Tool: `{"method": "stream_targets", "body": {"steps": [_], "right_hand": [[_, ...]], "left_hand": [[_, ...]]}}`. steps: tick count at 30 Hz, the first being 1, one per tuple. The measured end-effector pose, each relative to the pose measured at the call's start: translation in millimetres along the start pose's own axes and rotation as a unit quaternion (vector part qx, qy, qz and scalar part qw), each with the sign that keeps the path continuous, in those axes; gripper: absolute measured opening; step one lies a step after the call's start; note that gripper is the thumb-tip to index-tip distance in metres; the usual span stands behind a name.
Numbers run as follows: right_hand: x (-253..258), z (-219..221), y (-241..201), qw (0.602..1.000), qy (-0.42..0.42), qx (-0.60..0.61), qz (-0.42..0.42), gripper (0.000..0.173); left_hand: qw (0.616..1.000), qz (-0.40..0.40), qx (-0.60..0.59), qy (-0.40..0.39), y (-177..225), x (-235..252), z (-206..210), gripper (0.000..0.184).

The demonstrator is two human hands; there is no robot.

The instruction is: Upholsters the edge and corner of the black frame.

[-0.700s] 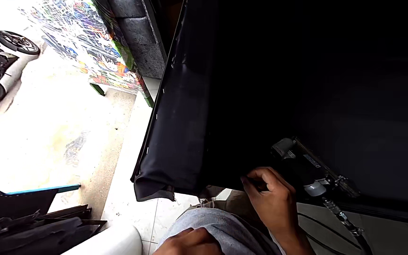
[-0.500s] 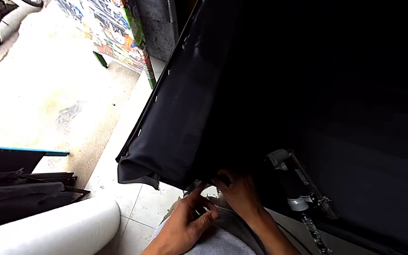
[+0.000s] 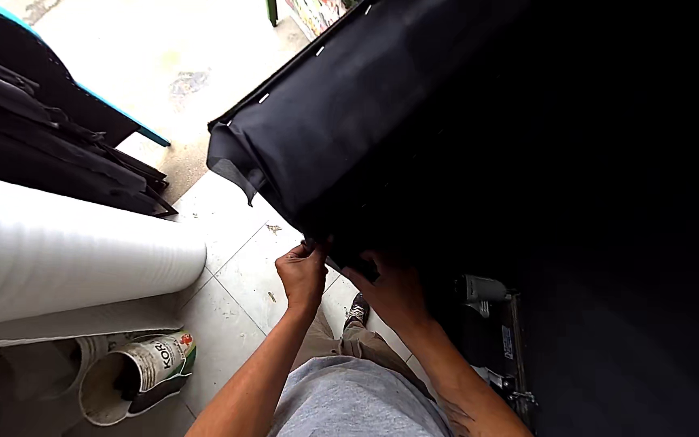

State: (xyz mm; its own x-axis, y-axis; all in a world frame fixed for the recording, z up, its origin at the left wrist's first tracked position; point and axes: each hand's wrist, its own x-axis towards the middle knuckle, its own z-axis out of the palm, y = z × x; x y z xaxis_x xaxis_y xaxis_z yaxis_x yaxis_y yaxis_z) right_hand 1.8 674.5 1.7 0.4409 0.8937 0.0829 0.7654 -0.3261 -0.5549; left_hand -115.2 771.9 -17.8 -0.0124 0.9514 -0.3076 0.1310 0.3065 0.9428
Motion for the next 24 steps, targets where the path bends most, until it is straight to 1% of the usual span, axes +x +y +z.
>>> {"method": "stream_targets", "body": {"steps": [1,2,3,4,5,6,8,11,13,14,16,18,20,21,22,23,24], "right_hand": [[3,2,-8,0.999,-0.032,-0.001,0.010,0.053],[6,5,-14,0.998,-0.057,-0.011,0.014,0.055],[8,8,-18,0.998,-0.065,-0.015,0.013,0.045],[9,11,-17,0.999,-0.046,-0.005,0.006,0.029],[10,11,-15,1.000,-0.021,0.020,0.006,0.017],[10,8,-11,0.999,-0.004,0.041,0.009,0.010],[9,5,0,0.999,0.025,0.037,-0.015,0.004],[4,8,12,0.991,0.061,-0.041,-0.113,0.005],[1,10,14,0.983,0.056,-0.071,-0.158,0.007],[0,12,16,0.982,0.048,-0.078,-0.166,0.008],[0,12,17,0.985,0.035,-0.078,-0.149,0.010],[7,5,9,0.996,0.005,-0.042,-0.085,0.007],[21,-11,-15,0.999,-0.021,0.029,-0.024,0.026],[28,-19,-31,0.998,-0.018,0.059,-0.014,0.033],[36,-25,-46,0.996,-0.008,0.084,-0.010,0.034],[43,-32,-57,0.994,0.002,0.107,-0.006,0.028],[48,-37,-64,0.990,0.017,0.143,0.001,0.016]], "left_hand": [[1.000,-0.004,-0.001,0.001,0,0,0,0.029],[1.000,-0.009,0.000,0.002,1,1,-1,0.029],[1.000,-0.013,0.004,0.003,0,2,-1,0.029],[1.000,-0.018,0.009,0.008,-1,3,-1,0.030],[1.000,-0.022,0.013,0.011,-2,5,-1,0.029],[1.000,-0.021,0.015,0.014,-2,5,-1,0.027],[1.000,-0.009,0.013,0.007,-1,-3,2,0.022],[0.999,0.010,-0.035,-0.010,0,-15,13,0.015],[0.997,0.032,-0.057,-0.037,-5,-18,17,0.020],[0.996,0.049,-0.056,-0.051,-8,-17,18,0.024],[0.991,0.094,-0.043,-0.085,-16,-13,17,0.025],[0.983,0.150,-0.003,-0.104,-25,-6,13,0.019],[0.974,0.197,0.053,-0.094,-32,-1,10,0.015],[0.972,0.211,0.072,-0.082,-34,-1,8,0.012],[0.969,0.225,0.085,-0.060,-36,-2,8,0.010],[0.967,0.236,0.090,-0.039,-37,-2,9,0.010],[0.967,0.240,0.081,-0.027,-37,-3,9,0.005]]}}
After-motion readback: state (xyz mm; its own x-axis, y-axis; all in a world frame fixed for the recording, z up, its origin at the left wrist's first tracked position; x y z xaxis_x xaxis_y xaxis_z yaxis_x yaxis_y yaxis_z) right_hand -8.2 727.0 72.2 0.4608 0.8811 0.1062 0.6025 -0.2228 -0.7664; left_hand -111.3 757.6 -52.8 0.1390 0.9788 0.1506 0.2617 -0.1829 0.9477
